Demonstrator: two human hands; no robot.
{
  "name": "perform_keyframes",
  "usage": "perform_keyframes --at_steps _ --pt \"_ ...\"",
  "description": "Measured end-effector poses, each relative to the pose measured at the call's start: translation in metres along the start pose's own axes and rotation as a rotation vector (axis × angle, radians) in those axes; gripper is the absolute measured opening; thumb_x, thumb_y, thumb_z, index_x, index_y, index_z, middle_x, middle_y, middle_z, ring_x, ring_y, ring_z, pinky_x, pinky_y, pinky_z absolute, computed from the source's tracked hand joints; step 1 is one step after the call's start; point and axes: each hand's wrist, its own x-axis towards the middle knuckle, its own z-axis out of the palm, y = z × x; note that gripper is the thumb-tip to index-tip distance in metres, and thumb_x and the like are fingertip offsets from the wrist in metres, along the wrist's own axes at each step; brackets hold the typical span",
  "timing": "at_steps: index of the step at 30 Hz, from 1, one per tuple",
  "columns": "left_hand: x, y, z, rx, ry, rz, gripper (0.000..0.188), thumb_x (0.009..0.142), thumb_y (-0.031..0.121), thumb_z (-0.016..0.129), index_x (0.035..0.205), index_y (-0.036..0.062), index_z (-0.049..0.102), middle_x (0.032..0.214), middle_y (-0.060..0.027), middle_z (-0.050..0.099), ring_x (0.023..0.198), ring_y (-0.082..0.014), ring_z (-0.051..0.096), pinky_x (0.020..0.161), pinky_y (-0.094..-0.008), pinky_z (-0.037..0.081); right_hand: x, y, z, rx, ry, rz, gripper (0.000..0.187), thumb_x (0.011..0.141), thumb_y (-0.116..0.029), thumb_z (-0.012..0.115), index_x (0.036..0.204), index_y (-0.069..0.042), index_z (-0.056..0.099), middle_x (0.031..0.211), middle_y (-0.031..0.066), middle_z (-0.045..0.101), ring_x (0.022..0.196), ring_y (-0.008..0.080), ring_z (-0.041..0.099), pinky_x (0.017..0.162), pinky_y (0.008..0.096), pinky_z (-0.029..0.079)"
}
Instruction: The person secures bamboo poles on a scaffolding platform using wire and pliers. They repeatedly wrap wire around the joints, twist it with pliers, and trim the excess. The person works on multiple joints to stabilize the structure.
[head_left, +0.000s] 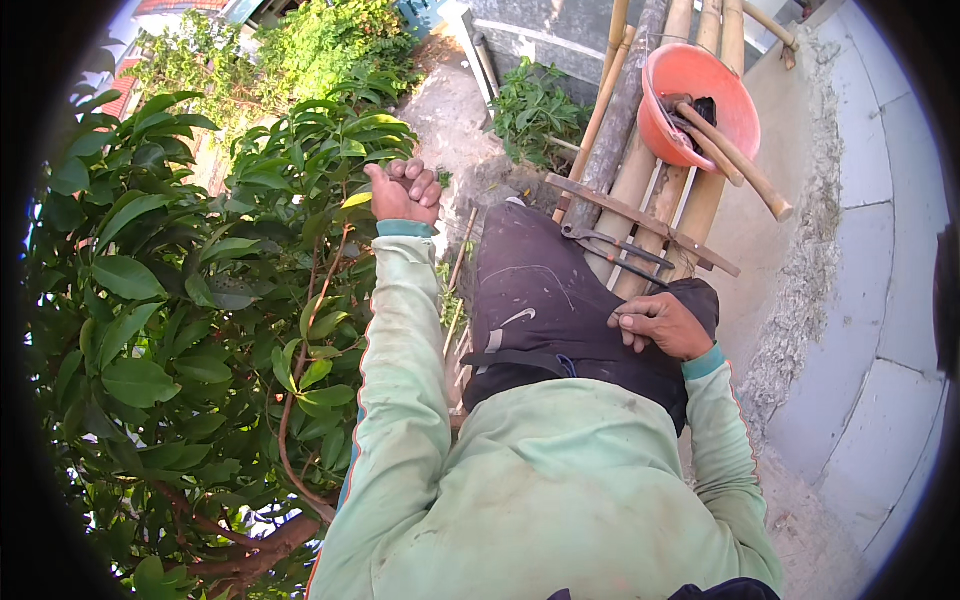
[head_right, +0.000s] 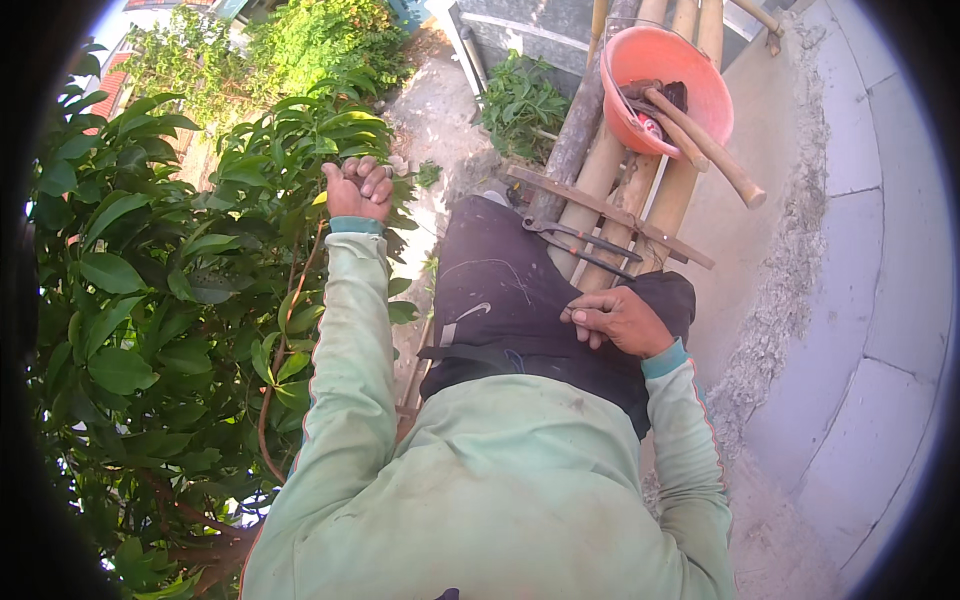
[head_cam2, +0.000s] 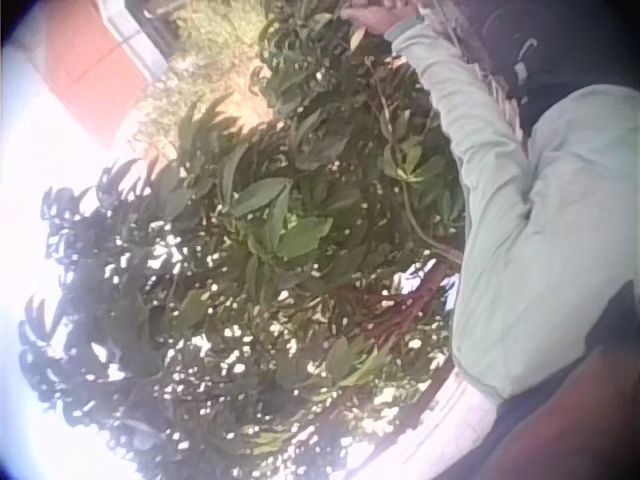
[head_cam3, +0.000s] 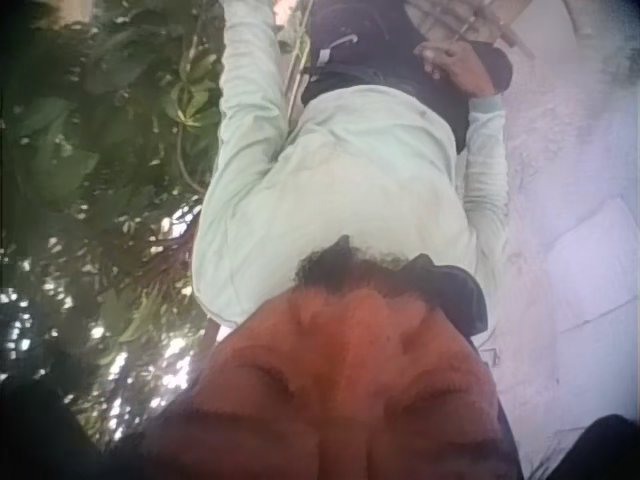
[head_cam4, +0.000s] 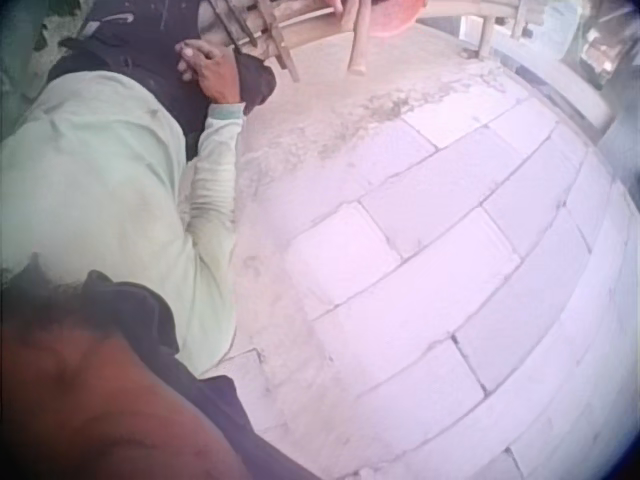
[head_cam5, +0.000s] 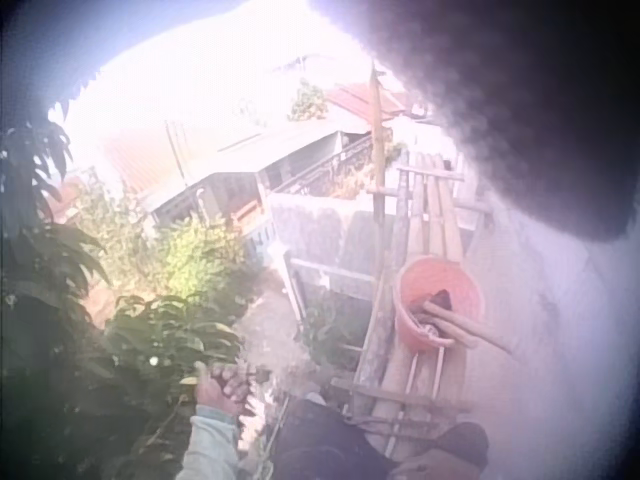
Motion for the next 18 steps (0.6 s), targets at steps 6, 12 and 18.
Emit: perform_keyframes --at_steps 6,12,18 --pt "-0.04 0.007 -0.026 0.401 0.574 0.195 0.075 0.092 0.065 0.06 0.128 0.0003 0.05 0.121 -0.0168 0.06 0.105 -0.0305 0.059 0.093 -0.0456 0.05 0.03 -0.007 0.008 -0.267 0.097 -0.22 0.024 0.094 -0.019 0.062 0.102 0.001 0.073 0.083 0.0082 0.071 0.074 0.0164 0.063 0.07 0.0315 0.05" --pt "-0.178 -0.082 0.05 1.892 -0.012 0.823 0.065 0.087 0.023 0.076 0.143 0.0057 0.047 0.134 -0.0184 0.057 0.127 -0.0312 0.053 0.101 -0.0429 0.044 0.071 -0.014 0.03 -0.42 0.054 -0.391 0.023 0.088 -0.015 0.06 0.095 0.004 0.072 0.085 0.0131 0.071 0.075 0.0257 0.064 0.076 0.0354 0.052" --pt "-0.186 -0.094 0.054 1.914 -0.432 0.124 0.024 0.089 0.012 0.07 0.113 0.0066 0.072 0.103 -0.0094 0.073 0.085 -0.0276 0.071 0.079 -0.0366 0.054 0.07 -0.048 0.035 -0.358 -0.04 -0.291 0.014 0.088 -0.009 0.063 0.096 0.002 0.068 0.09 0.0096 0.071 0.073 0.0168 0.062 0.071 0.0298 0.051"
